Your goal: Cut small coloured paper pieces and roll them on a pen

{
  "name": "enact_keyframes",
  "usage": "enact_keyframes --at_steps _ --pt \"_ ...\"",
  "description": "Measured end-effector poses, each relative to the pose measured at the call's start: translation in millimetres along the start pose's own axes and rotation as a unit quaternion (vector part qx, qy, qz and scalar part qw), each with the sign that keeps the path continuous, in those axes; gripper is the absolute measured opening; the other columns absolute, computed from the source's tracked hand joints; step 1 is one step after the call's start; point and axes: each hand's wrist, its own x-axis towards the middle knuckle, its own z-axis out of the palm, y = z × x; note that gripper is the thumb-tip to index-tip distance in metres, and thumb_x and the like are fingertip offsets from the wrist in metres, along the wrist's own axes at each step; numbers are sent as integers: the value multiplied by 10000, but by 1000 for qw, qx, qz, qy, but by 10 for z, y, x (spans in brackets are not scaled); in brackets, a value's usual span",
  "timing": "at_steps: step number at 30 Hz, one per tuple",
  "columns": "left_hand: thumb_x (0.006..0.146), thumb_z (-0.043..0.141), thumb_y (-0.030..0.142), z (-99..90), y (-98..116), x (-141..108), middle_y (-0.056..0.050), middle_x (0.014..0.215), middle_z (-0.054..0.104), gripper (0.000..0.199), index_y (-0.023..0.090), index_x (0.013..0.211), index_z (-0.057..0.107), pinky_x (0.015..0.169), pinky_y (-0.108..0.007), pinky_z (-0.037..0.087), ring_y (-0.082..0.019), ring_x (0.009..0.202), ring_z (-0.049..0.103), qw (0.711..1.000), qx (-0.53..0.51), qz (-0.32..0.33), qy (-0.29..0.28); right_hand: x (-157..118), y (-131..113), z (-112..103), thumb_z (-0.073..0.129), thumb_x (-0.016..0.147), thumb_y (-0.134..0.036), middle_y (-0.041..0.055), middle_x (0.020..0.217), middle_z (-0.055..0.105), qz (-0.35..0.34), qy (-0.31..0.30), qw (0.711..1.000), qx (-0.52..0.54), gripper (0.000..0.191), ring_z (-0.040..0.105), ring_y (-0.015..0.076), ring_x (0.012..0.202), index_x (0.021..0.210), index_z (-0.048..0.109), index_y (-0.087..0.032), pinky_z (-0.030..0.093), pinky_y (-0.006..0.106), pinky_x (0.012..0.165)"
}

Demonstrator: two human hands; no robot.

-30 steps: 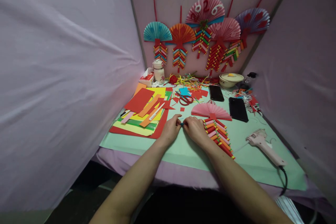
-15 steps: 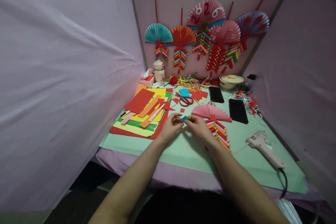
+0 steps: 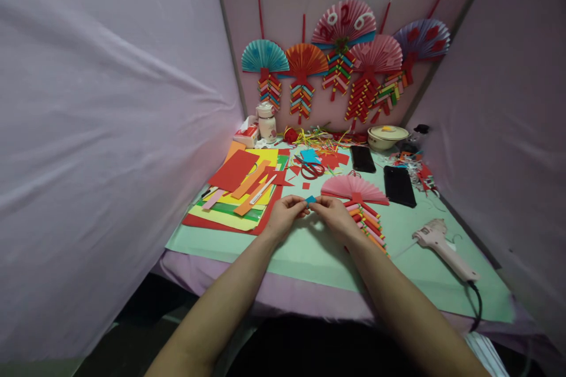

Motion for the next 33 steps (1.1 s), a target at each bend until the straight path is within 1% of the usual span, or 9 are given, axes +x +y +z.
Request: enact_keyframes --at_steps 4,8,14,19,24,27,29,30,33 --pt "605 814 397 -6 -10 11 -12 647 668 325 150 749 660 624 -249 481 -120 628 617 1000 -4 -13 5 22 3 -36 636 683 -392 -31 636 564 -3 23 1000 -12 223 460 116 589 706 630 -171 315 243 571" --pt "599 823 363 -3 -10 12 -18 638 671 306 144 740 662 620 -235 479 -109 609 614 999 -17 -28 -1 34 22 -57 646 669 -409 -37 601 527 -2 29 999 -20 239 425 108 556 663 605 -174 303 242 547" --pt "701 735 457 3 28 -14 -68 744 702 340 133 784 673 667 -267 514 -145 689 669 997 -55 -58 -17 32 32 -51 617 689 -436 -40 581 508 -7 43 999 -20 264 394 99 532 643 582 -178 298 232 520" --pt "599 834 416 10 6 -28 -61 723 706 377 118 787 702 679 -259 507 -131 671 654 997 -45 -55 -26 44 54 -40 609 692 -464 -27 584 547 -14 39 998 -49 295 438 109 532 665 606 -170 323 236 525" --pt "559 861 418 9 -45 -14 -46 684 699 380 124 744 708 670 -264 511 -122 637 641 998 -41 -42 -1 31 69 -15 557 737 -463 12 635 612 -37 32 991 -126 313 514 135 563 699 624 -160 372 248 540" --pt "562 861 417 5 -63 -1 -39 651 691 365 130 715 696 671 -265 519 -115 612 640 998 -46 -38 26 46 -45 -93 568 762 -423 61 806 692 -62 31 977 -201 319 607 173 706 874 666 -141 444 268 632" --pt "573 859 413 1 -72 10 -44 644 694 352 134 697 685 667 -265 523 -117 606 646 997 -50 -39 38 122 -197 -191 569 797 -398 84 916 708 -80 43 961 -260 367 632 184 794 1031 651 -127 463 279 699" --pt "579 858 408 -2 -77 15 -49 647 698 344 134 694 684 660 -266 525 -120 603 649 997 -51 -41 41 188 -288 -241 556 824 -386 86 929 709 -86 49 951 -292 368 635 185 811 1069 641 -125 463 282 718" --pt "598 852 381 -12 -90 29 -57 642 701 312 130 682 686 622 -258 520 -117 577 642 997 -52 -47 44 498 -555 -322 554 872 -326 78 913 711 -87 52 912 -397 244 635 199 858 987 674 -146 452 297 757"
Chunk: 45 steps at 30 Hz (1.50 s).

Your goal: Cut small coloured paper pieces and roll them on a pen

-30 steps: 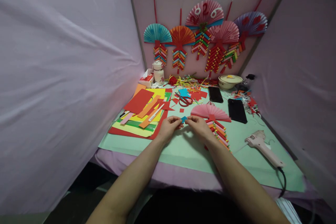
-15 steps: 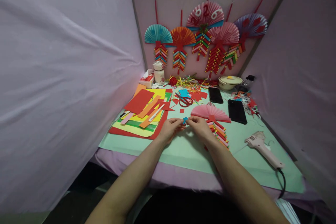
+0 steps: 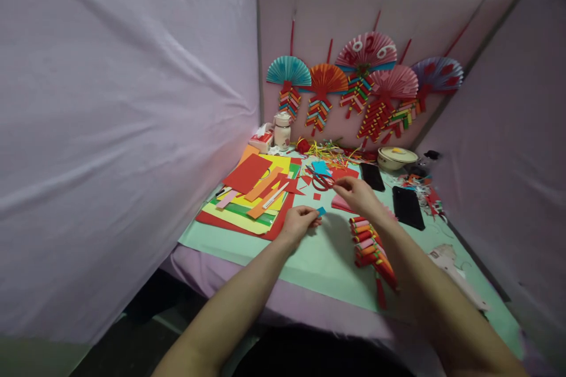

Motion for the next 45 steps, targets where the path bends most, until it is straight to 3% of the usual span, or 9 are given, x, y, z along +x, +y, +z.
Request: enact_keyframes --at_steps 4,8,13,18,24,29,33,38,45 --pt "632 835 327 -7 1 17 -51 618 692 254 125 672 685 599 -233 510 -101 552 631 1000 -4 -2 8 531 -121 77 622 875 -261 101 864 697 26 -55 989 -138 154 643 231 892 840 688 -126 475 350 806" --pt "657 815 278 -10 29 19 -43 583 678 208 128 658 671 581 -219 503 -104 548 637 1000 -9 -4 22 848 -156 376 608 929 -352 82 1133 643 60 -105 968 -218 276 635 204 978 1119 629 -152 536 401 850" --pt "683 793 245 -28 72 -7 -54 598 688 174 125 651 671 575 -210 493 -102 543 637 1000 -12 2 23 952 -120 545 598 938 -350 91 1214 609 87 -121 957 -249 333 626 217 1026 1215 586 -165 543 426 865" --pt "677 796 230 -35 74 -7 -58 593 687 168 122 645 672 574 -216 490 -107 537 637 999 -17 1 29 952 -162 336 606 930 -360 76 1137 638 101 -110 966 -210 285 635 197 972 1135 618 -162 541 396 838" --pt "675 807 288 -87 140 16 -55 643 703 202 125 680 688 607 -208 500 -107 593 656 998 -37 14 45 464 -169 -92 610 776 -216 50 602 643 76 -139 987 -27 172 622 168 643 625 632 -135 469 257 607" --pt "673 808 317 -176 281 22 -41 691 715 221 143 738 688 632 -200 516 -118 672 689 996 -65 17 58 -424 -132 21 537 807 -309 47 866 687 11 -111 982 150 200 638 165 782 940 598 -173 492 252 678" --pt "653 821 299 -206 357 0 -57 762 735 230 143 757 688 668 -205 530 -137 748 711 995 -75 13 61 -881 -91 318 612 784 -388 13 852 605 21 -95 933 346 301 572 153 768 1000 540 -191 464 253 664" --pt "640 821 259 -214 424 -34 -49 824 740 210 143 756 689 717 -208 538 -148 824 718 995 -79 8 61 -1000 -12 523 645 776 -364 -34 757 539 37 -170 939 296 264 471 121 645 948 536 -195 396 239 587" --pt "647 794 192 -245 469 -41 -77 849 752 158 135 690 653 869 -307 553 -179 869 718 995 -94 -29 21 -1037 -30 460 677 751 -490 -7 706 576 65 -186 941 276 345 508 138 623 835 578 -171 380 249 561"
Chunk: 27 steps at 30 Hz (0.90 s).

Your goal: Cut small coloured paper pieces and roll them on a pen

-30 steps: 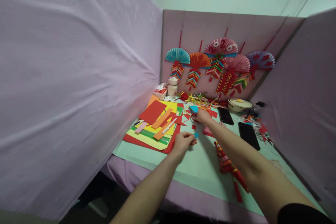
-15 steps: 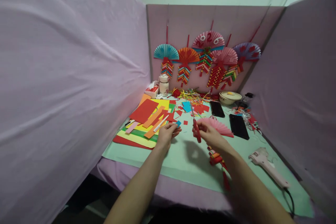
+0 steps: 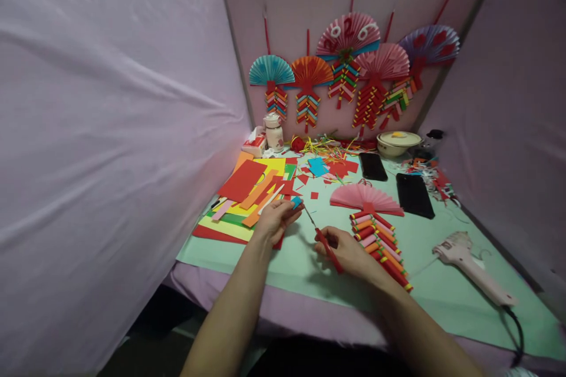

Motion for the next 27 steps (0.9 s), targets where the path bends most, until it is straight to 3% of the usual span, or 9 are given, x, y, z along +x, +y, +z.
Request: enact_keyframes --at_steps 4,12,27 --pt "657 774 156 -32 -9 14 -86 830 753 136 133 663 640 918 -341 548 -186 874 716 1000 -5 -19 -17 -24 -64 -7 639 768 -568 -17 645 554 24 -28 999 26 407 492 128 564 828 582 -169 363 242 515" --pt "664 770 128 -54 -42 23 -101 822 747 157 128 644 614 925 -364 553 -186 850 714 999 2 -35 -24 -7 -52 47 617 764 -625 -19 598 551 47 -27 998 41 454 485 125 526 807 572 -175 362 244 500" --pt "671 737 96 -26 -27 -17 -80 762 724 177 136 606 578 837 -300 571 -156 786 709 998 17 -48 -35 32 63 79 616 772 -635 -28 599 543 48 -29 997 56 468 491 120 498 830 563 -174 359 238 465"
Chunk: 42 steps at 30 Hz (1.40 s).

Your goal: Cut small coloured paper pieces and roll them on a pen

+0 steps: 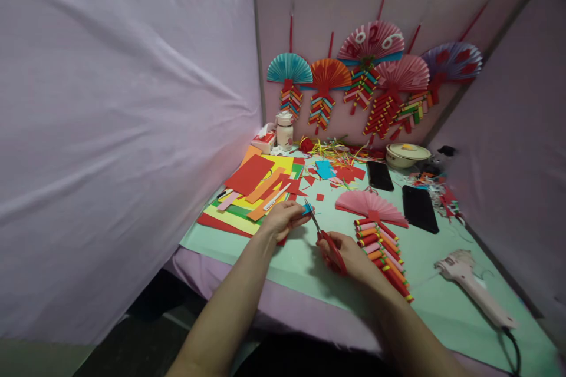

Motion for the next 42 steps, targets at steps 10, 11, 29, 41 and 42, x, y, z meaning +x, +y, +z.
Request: enact_keyframes --at_steps 10,11,29,41,42 --pt "677 728 96 2 -5 -1 -72 747 717 182 145 603 570 855 -294 566 -160 805 712 1000 5 1 -4 -10 4 -1 608 795 -600 -26 577 552 -16 1 1000 -25 425 480 114 487 766 541 -182 350 234 462" --pt "676 730 96 2 -5 0 -73 748 718 184 146 602 569 862 -297 565 -160 807 712 1000 6 1 -5 -15 -5 1 610 796 -588 -27 572 549 -15 2 1000 -26 413 476 112 482 760 539 -183 345 233 459" --pt "663 771 103 22 -10 10 -51 723 703 203 139 613 578 932 -348 546 -158 800 708 999 -13 32 0 -33 -14 17 654 756 -590 -51 539 500 -11 39 999 9 413 438 106 452 747 529 -196 317 235 437" --pt "658 811 182 -17 -9 36 -80 791 733 200 138 649 616 908 -327 558 -158 830 704 998 -22 57 9 -225 -179 -106 610 785 -537 -51 543 506 -14 82 997 -4 335 438 104 451 778 524 -213 302 223 417" --pt "656 812 185 -17 -10 36 -80 791 732 198 136 650 621 894 -321 562 -155 819 703 998 -19 57 10 -248 -197 -150 601 791 -538 -49 545 509 -19 90 996 -15 333 439 105 452 785 526 -213 309 225 422"
